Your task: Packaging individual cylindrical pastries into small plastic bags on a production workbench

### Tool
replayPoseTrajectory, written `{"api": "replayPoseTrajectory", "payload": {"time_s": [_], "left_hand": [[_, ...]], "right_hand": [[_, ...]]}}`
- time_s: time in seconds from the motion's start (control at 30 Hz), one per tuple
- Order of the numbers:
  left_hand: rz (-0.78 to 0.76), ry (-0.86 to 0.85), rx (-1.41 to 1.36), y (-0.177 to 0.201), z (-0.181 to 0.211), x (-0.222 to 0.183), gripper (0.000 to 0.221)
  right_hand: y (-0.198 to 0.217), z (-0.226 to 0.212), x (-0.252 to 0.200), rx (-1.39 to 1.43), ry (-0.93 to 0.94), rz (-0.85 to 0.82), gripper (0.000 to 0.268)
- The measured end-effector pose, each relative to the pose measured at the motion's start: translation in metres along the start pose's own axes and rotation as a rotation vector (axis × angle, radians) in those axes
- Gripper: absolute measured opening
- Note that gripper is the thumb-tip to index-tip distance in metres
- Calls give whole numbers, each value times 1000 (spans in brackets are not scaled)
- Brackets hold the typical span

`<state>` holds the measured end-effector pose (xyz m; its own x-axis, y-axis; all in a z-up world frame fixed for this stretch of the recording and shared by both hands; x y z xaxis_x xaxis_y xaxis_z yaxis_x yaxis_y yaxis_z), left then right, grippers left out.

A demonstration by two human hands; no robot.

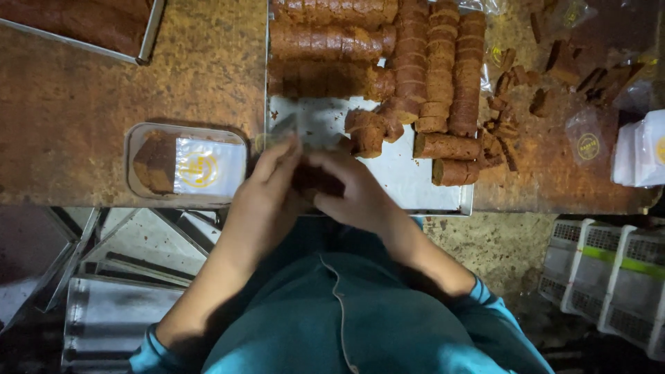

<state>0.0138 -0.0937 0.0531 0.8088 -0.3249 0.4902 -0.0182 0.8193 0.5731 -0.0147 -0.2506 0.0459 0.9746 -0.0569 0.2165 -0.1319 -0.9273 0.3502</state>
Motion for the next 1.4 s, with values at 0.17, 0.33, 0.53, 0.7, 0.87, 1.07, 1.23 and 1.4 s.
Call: {"api": "replayPoseTrajectory", "payload": {"time_s": [0.17,0.33,0.53,0.7,0.87,1.07,1.23,1.4], "left_hand": [[-53,-3,-120,-7,8,-10,49],[-2,66,-157,-5,-22,-22,41],[17,332,68,15,-102,-47,25],[-127,211,440,11,-108,-64,5],[12,308,314,16,-118,-66,11],[26,354,199,16,-118,-70,12],[-12,375,141,16,-118,-70,16],[-227,443,231,19,-102,-56,14]], "right_hand": [[-1,5,3,-161,-98,54,60],[-4,11,19,-441,-47,-73,42],[10,24,49,57,103,324,69],[-50,29,48,-609,41,-354,53],[-80,83,21,-748,285,-279,50],[-68,94,33,-711,223,-199,39],[-1,84,35,-635,179,229,32],[173,103,13,-370,-82,783,20]]}}
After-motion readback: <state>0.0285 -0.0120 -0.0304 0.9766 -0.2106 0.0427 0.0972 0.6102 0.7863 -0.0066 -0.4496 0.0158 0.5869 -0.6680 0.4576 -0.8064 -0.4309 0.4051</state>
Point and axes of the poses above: each hand's wrist, its own x-axis towards the middle knuckle, its own y-axis out of the back of the hand, z = x × y, the point moved 4 cm from there along x, towards the middle knuckle, and after that the axes turned 12 degrees about z, right-handed, at the moved point
